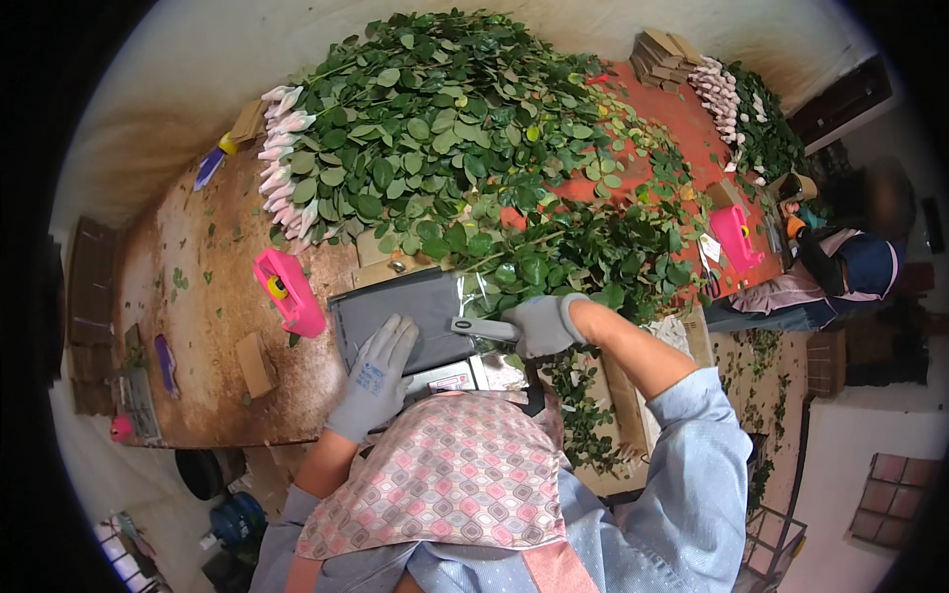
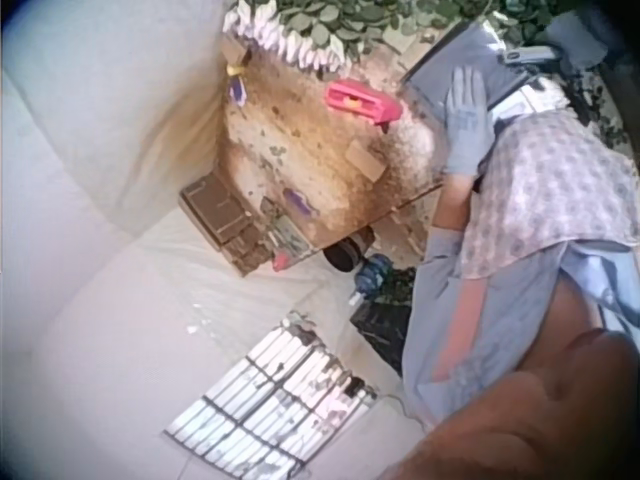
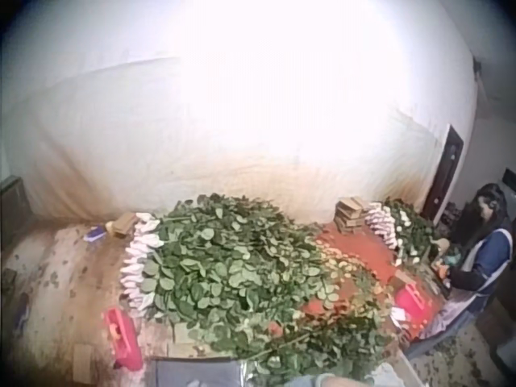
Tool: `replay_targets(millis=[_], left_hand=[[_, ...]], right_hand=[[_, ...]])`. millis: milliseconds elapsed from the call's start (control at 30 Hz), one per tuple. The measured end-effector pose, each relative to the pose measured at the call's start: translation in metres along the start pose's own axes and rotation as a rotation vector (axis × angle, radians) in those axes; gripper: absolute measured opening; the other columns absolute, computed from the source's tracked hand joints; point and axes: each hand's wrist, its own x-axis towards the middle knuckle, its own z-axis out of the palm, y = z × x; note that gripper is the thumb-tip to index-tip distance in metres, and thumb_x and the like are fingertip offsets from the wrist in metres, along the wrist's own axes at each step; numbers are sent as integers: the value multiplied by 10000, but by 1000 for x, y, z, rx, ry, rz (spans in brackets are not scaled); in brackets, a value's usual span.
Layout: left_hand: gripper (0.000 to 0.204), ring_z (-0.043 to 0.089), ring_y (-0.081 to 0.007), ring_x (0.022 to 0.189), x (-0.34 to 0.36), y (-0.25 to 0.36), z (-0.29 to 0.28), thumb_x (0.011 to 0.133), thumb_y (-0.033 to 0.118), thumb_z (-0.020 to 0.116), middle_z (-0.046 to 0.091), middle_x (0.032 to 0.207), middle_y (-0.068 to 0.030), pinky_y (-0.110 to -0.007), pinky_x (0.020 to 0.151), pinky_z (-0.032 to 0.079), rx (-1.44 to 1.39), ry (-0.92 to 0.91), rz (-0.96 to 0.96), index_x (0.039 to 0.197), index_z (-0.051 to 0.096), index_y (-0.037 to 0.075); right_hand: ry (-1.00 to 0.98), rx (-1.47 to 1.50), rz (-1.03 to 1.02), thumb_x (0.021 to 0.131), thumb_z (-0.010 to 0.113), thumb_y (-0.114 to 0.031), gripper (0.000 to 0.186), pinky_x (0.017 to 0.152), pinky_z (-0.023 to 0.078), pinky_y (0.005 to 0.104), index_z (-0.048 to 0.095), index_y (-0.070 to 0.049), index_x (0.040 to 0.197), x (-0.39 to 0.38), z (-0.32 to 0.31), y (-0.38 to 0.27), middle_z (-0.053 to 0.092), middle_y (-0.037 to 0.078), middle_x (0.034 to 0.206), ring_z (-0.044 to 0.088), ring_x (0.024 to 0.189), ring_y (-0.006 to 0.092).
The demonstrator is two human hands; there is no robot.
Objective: The person arranges white tulips and green leafy stems into black plastic trays on a work table. They repeatedly place stems into the trays, adjust the arrangement, and stack completed trays. A second person works nearby at the same table.
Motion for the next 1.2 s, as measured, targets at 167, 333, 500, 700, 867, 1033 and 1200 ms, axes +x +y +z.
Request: replay_targets(millis=[167, 333, 500, 700, 867, 1033, 1200], left_hand=[[736, 380, -366, 1459, -2, -3, 4, 758, 27, 733, 469, 1510, -188, -466, 1192, 340, -12, 14, 0, 1436, 452, -22], [750, 379, -370, 1464, -4, -10, 10, 761, 19, 699, 469, 1516, -199, -472, 1195, 318, 3, 32, 6, 1464, 443, -34], [732, 385, -368, 1459, -3, -7, 7, 760, 5, 671, 477, 1510, -196, -471, 1192, 320, -31, 58, 2, 1458, 453, -33], [738, 402, -375, 1444, -8, -12, 16, 752, 15, 685, 477, 1510, -194, -475, 1187, 331, -26, 106, 20, 1454, 462, -27], [712, 424, -367, 1428, -14, -15, 15, 813, 98, 723, 487, 1498, -191, -464, 1180, 345, -181, 146, 18, 1457, 452, -36], [742, 447, -258, 1408, -25, -1, -3, 960, 228, 703, 513, 1469, -159, -401, 1156, 377, -1388, 226, -9, 1545, 322, -23], [503, 682, -232, 924, -79, -32, -22, 1057, 313, 495, 644, 1197, -166, -348, 793, 575, -1775, 365, -451, 1449, 422, 6]], right_hand=[[-4, 173, -127, 795, 648, -193, 474, 779, 530, 421, 648, -32, 1241, 20, 6, 8, 734, 210, 994, 699, 911, 362], [58, -278, 55, 858, 713, -318, 392, 789, 550, 482, 655, -36, 1124, 15, 1, -30, 735, 211, 937, 704, 931, 406], [107, -359, 132, 881, 716, -351, 403, 792, 552, 473, 660, -36, 1126, 12, 11, -40, 732, 220, 927, 711, 948, 392], [-13, -17, 167, 849, 744, -381, 488, 815, 542, 467, 663, -42, 1192, -19, -1, -19, 736, 217, 966, 707, 923, 392], [146, -13, 277, 873, 726, -386, 510, 745, 554, 450, 637, -38, 1235, -71, -11, -53, 735, 200, 879, 729, 813, 353], [630, 50, -312, 914, 703, -434, 738, 920, 521, 454, 453, -3, 1459, -23, 33, -126, 636, 283, 1235, 662, 1081, 417], [615, -151, -389, 905, 695, -271, 660, 1004, 474, 453, 458, -29, 1471, 32, 39, -133, 594, 231, 1291, 590, 1171, 407]])
